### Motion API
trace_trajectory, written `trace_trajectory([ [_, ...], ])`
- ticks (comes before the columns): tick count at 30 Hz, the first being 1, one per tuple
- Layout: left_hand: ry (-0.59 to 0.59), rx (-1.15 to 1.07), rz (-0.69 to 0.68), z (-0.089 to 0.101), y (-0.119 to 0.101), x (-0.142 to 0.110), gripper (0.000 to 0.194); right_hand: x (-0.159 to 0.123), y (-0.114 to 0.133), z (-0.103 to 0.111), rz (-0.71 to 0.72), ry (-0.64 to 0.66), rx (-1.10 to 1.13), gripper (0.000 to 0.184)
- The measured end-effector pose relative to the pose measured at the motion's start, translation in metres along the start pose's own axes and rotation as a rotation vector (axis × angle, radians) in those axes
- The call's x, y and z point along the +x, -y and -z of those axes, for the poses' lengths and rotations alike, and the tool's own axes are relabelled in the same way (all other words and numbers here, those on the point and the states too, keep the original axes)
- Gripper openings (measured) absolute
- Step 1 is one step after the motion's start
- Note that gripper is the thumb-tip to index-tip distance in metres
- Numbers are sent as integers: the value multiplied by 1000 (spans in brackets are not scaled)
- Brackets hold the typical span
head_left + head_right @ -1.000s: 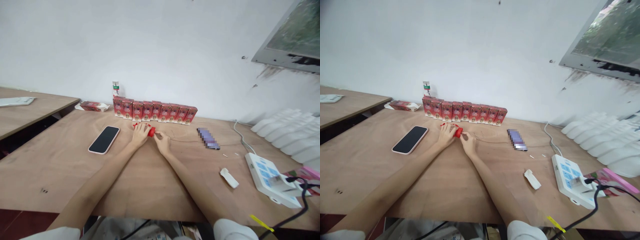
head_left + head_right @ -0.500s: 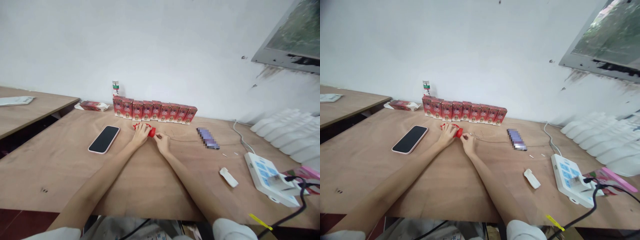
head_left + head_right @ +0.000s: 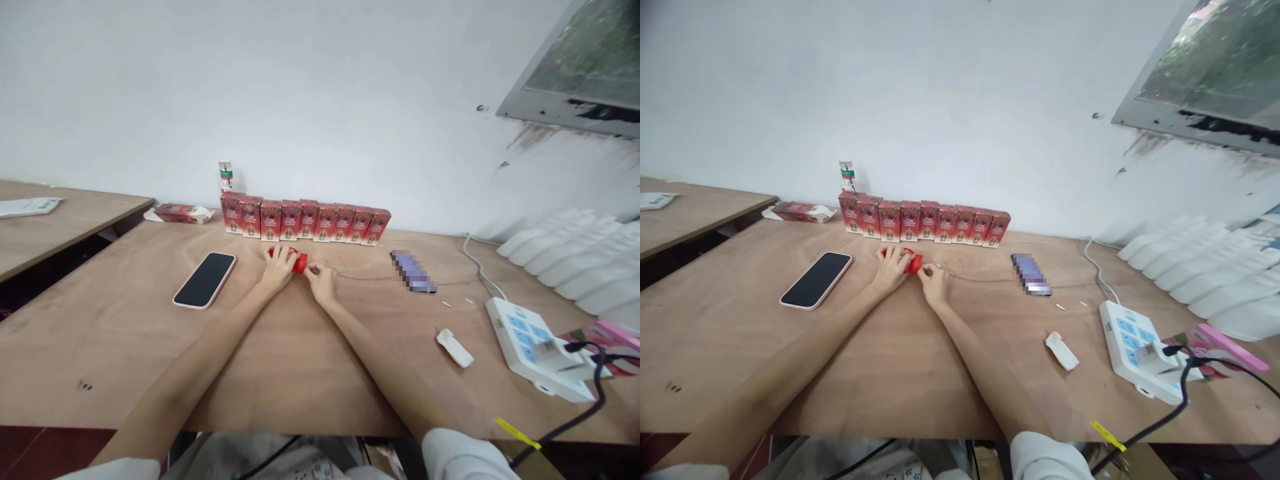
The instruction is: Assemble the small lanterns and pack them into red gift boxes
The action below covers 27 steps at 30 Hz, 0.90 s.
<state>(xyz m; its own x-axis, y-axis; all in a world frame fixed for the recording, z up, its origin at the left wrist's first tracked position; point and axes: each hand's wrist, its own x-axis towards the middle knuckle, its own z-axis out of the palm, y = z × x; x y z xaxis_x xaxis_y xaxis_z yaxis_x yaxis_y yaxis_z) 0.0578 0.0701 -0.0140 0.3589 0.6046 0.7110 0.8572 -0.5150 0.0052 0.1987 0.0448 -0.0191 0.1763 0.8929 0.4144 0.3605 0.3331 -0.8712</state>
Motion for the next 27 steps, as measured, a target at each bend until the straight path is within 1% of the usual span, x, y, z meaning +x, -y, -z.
trace_trajectory([
  [5,0,-14,29,3,1,1,20,2,-3,-1,21,-11,27,16],
  [11,-4,-61,33,2,5,-2,20,4,-9,-3,121,18,104,23],
  [15,-9,-81,36,1,6,-5,20,1,-10,-4,156,48,134,26],
  [21,-14,-96,19,0,5,-7,15,-2,-8,-2,202,45,86,21],
  [27,-15,-92,2,1,5,-7,17,-2,-8,0,213,28,20,19],
])
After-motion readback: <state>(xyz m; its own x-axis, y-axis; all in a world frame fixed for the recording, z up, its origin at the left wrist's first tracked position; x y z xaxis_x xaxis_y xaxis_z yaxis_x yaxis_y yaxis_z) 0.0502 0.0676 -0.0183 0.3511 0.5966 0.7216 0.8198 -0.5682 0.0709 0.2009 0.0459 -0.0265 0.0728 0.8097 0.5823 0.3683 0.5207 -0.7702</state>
